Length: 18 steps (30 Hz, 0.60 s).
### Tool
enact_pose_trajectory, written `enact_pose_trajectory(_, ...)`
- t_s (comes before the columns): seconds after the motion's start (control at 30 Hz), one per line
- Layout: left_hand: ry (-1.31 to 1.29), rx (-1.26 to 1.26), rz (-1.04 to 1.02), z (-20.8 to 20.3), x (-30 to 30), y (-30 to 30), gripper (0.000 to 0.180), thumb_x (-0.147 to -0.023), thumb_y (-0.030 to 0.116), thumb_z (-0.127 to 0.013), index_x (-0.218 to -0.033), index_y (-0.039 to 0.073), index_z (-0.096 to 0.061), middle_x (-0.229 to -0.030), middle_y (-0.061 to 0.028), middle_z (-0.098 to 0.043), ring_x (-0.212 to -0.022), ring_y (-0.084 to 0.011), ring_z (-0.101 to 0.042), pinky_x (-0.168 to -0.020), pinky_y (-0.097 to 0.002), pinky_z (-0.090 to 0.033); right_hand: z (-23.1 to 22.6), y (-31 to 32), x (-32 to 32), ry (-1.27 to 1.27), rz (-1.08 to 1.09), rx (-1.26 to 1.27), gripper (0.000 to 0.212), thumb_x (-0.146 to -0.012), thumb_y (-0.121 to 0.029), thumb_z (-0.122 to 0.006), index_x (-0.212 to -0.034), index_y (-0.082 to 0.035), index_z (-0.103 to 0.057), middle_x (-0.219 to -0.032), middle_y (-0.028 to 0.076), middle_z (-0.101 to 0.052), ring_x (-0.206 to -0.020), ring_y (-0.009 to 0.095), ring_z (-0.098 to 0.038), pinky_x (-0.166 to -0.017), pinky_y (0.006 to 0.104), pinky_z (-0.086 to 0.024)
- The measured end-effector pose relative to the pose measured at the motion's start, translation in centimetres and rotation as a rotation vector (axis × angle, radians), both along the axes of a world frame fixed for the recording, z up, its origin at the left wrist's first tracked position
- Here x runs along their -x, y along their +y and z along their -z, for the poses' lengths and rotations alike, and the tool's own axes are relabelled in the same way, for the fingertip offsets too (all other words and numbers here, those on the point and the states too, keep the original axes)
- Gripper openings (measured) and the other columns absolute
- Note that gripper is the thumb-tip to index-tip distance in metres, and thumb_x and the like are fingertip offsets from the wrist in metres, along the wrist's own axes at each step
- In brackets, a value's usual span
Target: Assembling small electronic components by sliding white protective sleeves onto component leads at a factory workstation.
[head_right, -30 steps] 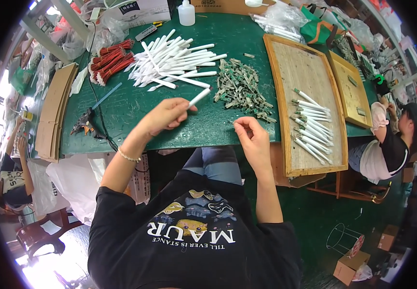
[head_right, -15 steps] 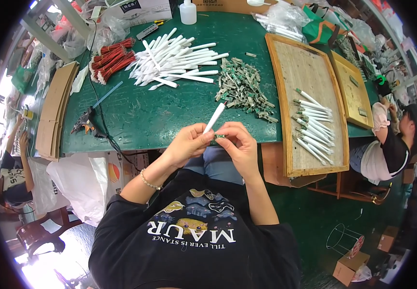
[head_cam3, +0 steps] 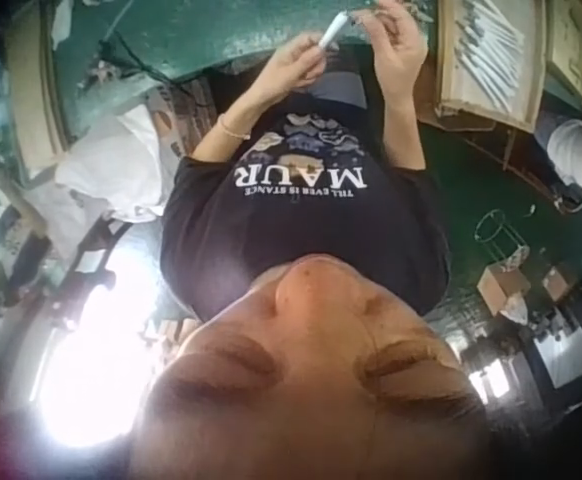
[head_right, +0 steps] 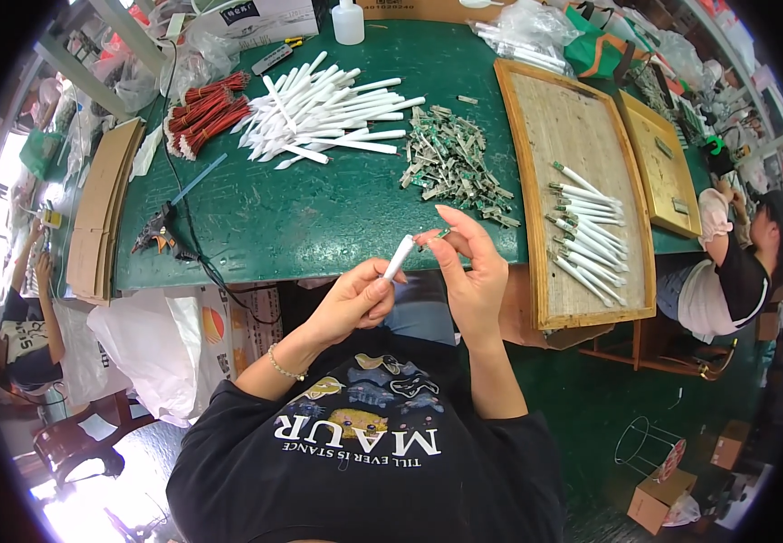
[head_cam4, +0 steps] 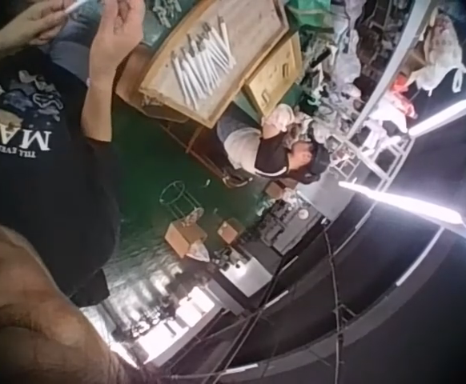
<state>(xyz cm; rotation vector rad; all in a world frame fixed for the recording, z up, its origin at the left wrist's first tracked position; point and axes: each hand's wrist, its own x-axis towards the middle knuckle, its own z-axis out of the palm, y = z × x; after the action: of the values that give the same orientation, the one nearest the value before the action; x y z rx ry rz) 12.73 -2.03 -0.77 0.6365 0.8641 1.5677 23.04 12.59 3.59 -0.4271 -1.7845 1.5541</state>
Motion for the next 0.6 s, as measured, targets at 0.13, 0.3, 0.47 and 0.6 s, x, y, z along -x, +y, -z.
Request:
enact_pose_trajectory(0.13, 0.055, 0.034, -0.021, 0.1, -0.1, -0.2, 0.027, -0.098, 0.026, -0.044, -0.114, 0.005, -0.049, -0.061, 0.0037, -0.036, -0.048, -0.0032, -0.028, -0.042, -0.0184, -0.021, -0.1, 0.2, 0.2, -0.037, 0.051, -0.262, 0.03, -0.087, -0.001, -0.059, -0.117, 0.002, -0.057, -0.087, 0.01, -0.066, -0.076, 0.011, -0.062, -0.069, 0.0217, -0.048)
enact_pose_trajectory(0.3, 0.14, 0.079, -0.022, 0.3, 0.2, -0.4, 0.032, -0.098, 0.024, -0.045, -0.121, 0.003, -0.051, -0.061, 0.0044, -0.039, -0.049, -0.0025, -0.032, -0.043, -0.0176, -0.024, -1.0, 0.0, 0.2, -0.038, 0.045, -0.342, 0.03, -0.081, -0.001, -0.064, -0.111, -0.002, -0.062, -0.084, 0.01, -0.066, -0.074, 0.015, -0.065, -0.065, 0.0243, -0.05)
enact_pose_trajectory(0.47, 0.345, 0.086, 0.049, 0.1, 0.5, -0.4, 0.036, -0.099, 0.024, -0.042, -0.128, 0.003, -0.048, -0.066, 0.0034, -0.047, -0.048, -0.0012, -0.037, -0.043, -0.0165, -0.029, -0.9, 0.1, 0.2, -0.073, -0.032, -0.304, 0.028, -0.083, -0.001, -0.062, -0.111, -0.001, -0.062, -0.084, 0.009, -0.066, -0.075, 0.014, -0.063, -0.065, 0.0228, -0.049)
enact_pose_trajectory(0.6, 0.293, 0.101, 0.004, -1.4, 0.4, -0.2, 0.04, -0.1, 0.027, -0.039, -0.132, 0.004, -0.042, -0.066, 0.0023, -0.048, -0.046, -0.0015, -0.038, -0.041, -0.0167, -0.03, -0.8, -0.5, 0.3, -0.111, -0.109, -0.245, 0.027, -0.085, -0.001, -0.061, -0.112, 0.0, -0.062, -0.086, 0.009, -0.065, -0.075, 0.012, -0.063, -0.067, 0.0217, -0.049)
